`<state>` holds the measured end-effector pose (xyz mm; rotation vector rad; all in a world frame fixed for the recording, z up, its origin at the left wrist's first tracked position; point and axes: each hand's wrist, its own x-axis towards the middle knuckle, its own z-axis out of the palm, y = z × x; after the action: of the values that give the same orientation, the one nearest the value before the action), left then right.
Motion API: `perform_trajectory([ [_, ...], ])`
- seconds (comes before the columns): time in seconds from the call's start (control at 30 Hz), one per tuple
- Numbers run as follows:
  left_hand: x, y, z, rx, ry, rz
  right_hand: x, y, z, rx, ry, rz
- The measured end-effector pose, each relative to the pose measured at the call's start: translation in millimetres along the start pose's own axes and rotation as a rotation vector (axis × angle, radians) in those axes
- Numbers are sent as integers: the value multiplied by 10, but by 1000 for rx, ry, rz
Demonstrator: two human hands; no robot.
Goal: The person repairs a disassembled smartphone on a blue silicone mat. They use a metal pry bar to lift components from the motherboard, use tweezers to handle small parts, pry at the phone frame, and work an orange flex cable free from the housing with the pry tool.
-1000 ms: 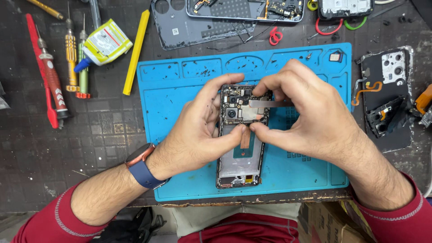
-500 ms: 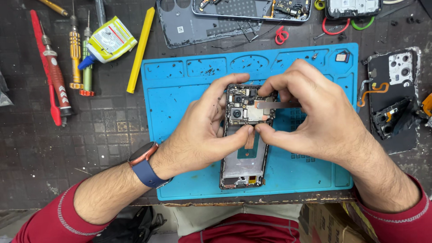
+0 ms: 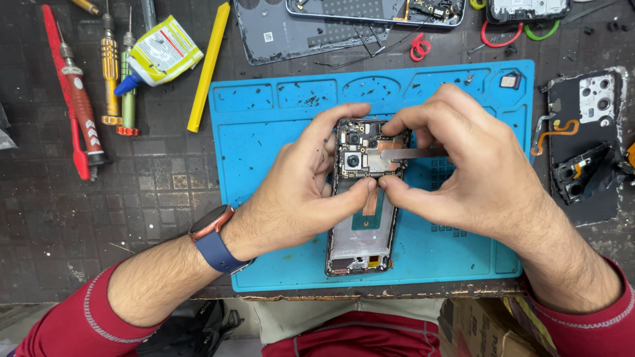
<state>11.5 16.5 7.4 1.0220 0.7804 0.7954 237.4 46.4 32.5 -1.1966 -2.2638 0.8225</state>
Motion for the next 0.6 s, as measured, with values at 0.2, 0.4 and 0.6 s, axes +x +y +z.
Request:
perform_trajectory([
  [0.2, -18, -10, -14, 60, -2, 4, -20, 15, -9, -23, 4, -21],
  [0.4, -8, -12, -6, 54, -6, 3, -17, -10, -12, -64, -6, -12],
  [0.6, -17, 21, -5, 39, -2, -60, -7, -35, -23, -117, 13, -44],
])
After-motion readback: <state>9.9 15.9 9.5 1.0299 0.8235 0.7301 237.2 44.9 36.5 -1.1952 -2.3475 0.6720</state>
